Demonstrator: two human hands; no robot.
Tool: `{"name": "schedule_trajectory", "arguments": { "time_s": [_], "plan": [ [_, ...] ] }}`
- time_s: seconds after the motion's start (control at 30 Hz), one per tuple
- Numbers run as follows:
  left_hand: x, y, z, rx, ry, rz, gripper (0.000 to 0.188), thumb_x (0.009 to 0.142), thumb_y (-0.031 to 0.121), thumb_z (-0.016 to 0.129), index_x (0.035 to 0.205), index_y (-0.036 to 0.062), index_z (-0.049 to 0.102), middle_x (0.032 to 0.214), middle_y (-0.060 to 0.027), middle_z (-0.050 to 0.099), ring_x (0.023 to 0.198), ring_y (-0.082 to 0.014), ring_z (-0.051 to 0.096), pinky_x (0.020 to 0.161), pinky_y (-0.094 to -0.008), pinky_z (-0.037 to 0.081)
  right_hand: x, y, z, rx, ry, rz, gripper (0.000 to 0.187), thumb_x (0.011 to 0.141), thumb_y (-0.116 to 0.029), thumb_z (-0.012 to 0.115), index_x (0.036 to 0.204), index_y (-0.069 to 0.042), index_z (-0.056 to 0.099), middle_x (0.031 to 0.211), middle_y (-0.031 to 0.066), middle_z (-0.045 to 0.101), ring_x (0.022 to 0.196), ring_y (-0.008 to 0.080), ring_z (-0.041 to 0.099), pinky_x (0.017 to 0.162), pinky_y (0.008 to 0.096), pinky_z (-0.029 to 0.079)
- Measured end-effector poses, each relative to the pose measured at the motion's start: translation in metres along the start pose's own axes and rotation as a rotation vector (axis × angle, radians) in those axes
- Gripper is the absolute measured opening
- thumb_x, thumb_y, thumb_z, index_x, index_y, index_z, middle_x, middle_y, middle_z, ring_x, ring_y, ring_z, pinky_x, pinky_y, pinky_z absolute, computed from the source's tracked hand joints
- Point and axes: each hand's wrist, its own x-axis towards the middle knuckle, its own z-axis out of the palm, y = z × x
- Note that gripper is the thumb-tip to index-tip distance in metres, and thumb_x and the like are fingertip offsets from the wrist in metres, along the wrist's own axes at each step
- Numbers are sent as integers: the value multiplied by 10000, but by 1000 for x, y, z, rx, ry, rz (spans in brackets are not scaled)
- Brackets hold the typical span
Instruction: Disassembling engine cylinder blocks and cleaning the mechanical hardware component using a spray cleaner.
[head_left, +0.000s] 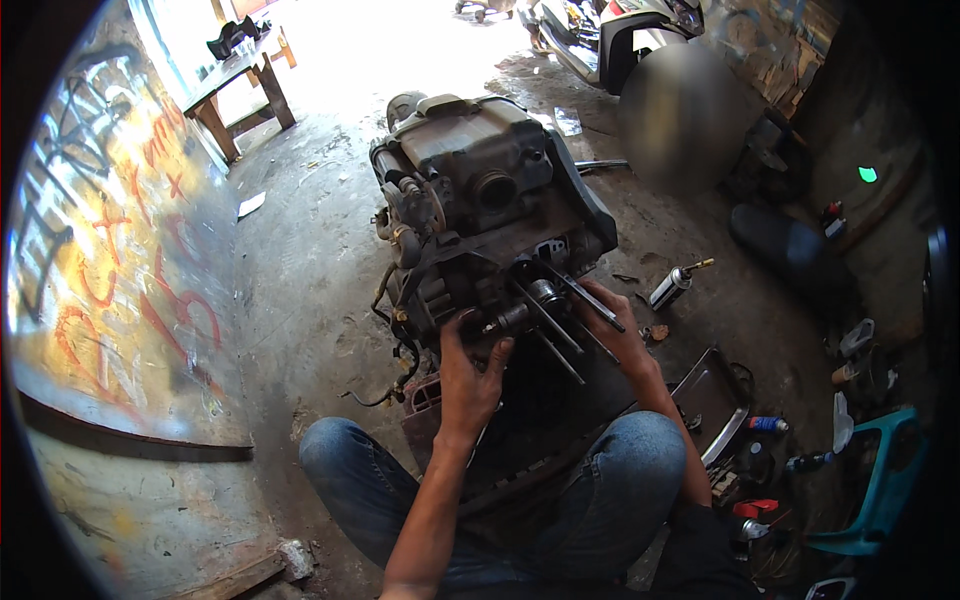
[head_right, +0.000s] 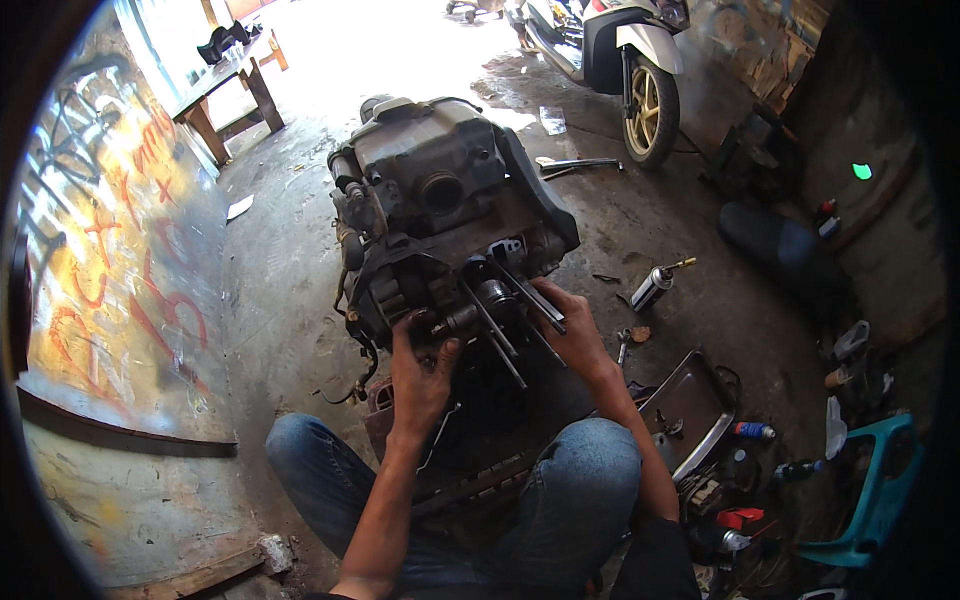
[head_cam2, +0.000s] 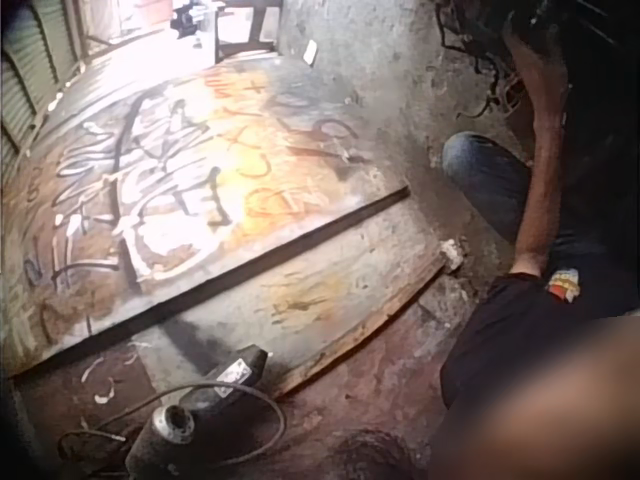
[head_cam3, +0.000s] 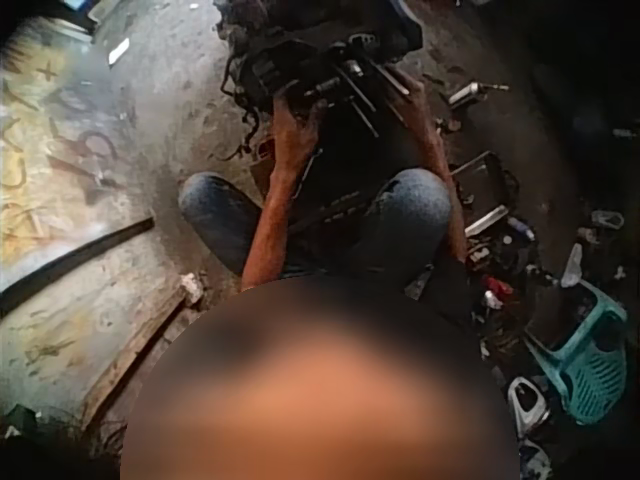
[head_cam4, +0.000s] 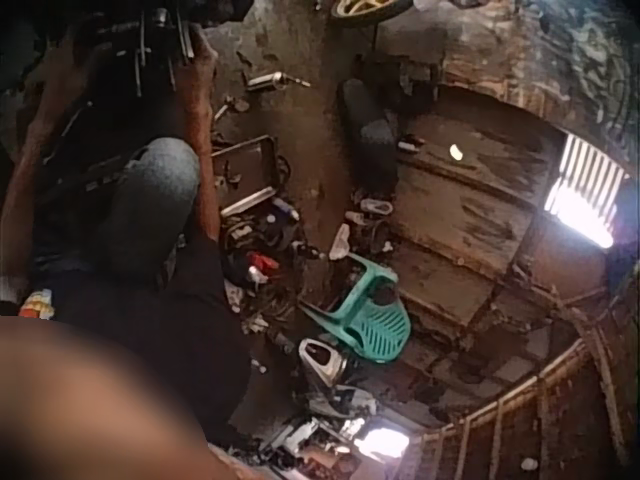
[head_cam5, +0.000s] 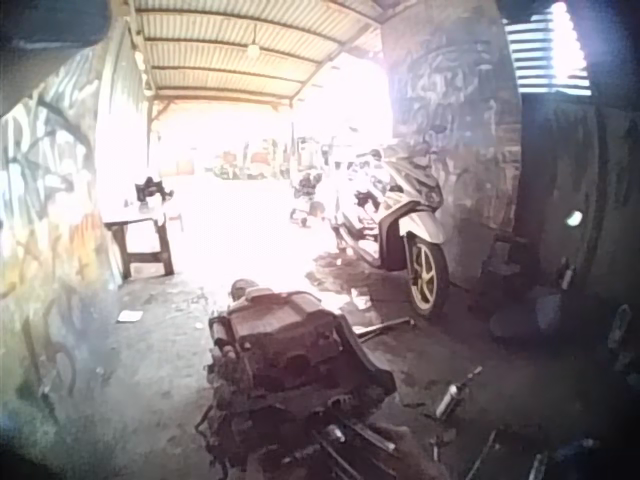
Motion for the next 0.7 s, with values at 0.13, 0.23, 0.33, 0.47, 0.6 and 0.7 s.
{"name": "schedule_trajectory", "arguments": {
  "time_s": [0.13,0.23,0.33,0.47,0.6,0.7],
  "plan": [
    [0,-14,14,-26,-111,-113,388,960,349,559,1164,27,487,823,-27,564,662,-86,534,568,-239,435,-1,-7,-1,28,5,29,308,821,46,599,1129,52,594,975,192,677,931,174,662,779,304,500],
    [4,-20,25,-159,-140,-182,369,980,385,508,1150,57,488,725,31,495,595,-40,469,506,-206,375,-1,-8,0,31,12,35,307,821,47,592,1128,53,595,973,191,678,921,171,664,776,301,499],
    [6,-19,32,-425,-147,-297,328,998,395,462,1123,93,477,695,56,421,570,-25,397,488,-197,326,-1,-3,1,17,2,49,307,823,47,582,1130,55,592,957,180,680,899,158,658,767,297,498],
    [5,-9,38,-540,-108,-321,258,1012,375,435,1069,126,463,695,71,361,562,-22,342,487,-191,301,0,-11,-3,-6,-31,64,288,843,27,572,1129,60,584,903,143,674,844,132,629,748,288,494],
    [3,-12,43,-669,-111,-348,239,1007,359,456,1063,128,470,725,67,387,583,-21,357,500,-190,311,-2,-4,1,41,1,95,259,873,2,570,1125,62,580,892,123,663,825,120,605,740,280,490],
    [5,-16,42,-622,-89,-304,254,1005,358,463,1071,113,481,726,64,400,588,-24,368,508,-188,316,-1,-4,6,16,8,118,240,896,-19,571,1120,65,579,908,127,664,834,116,607,737,275,488]
  ]
}}
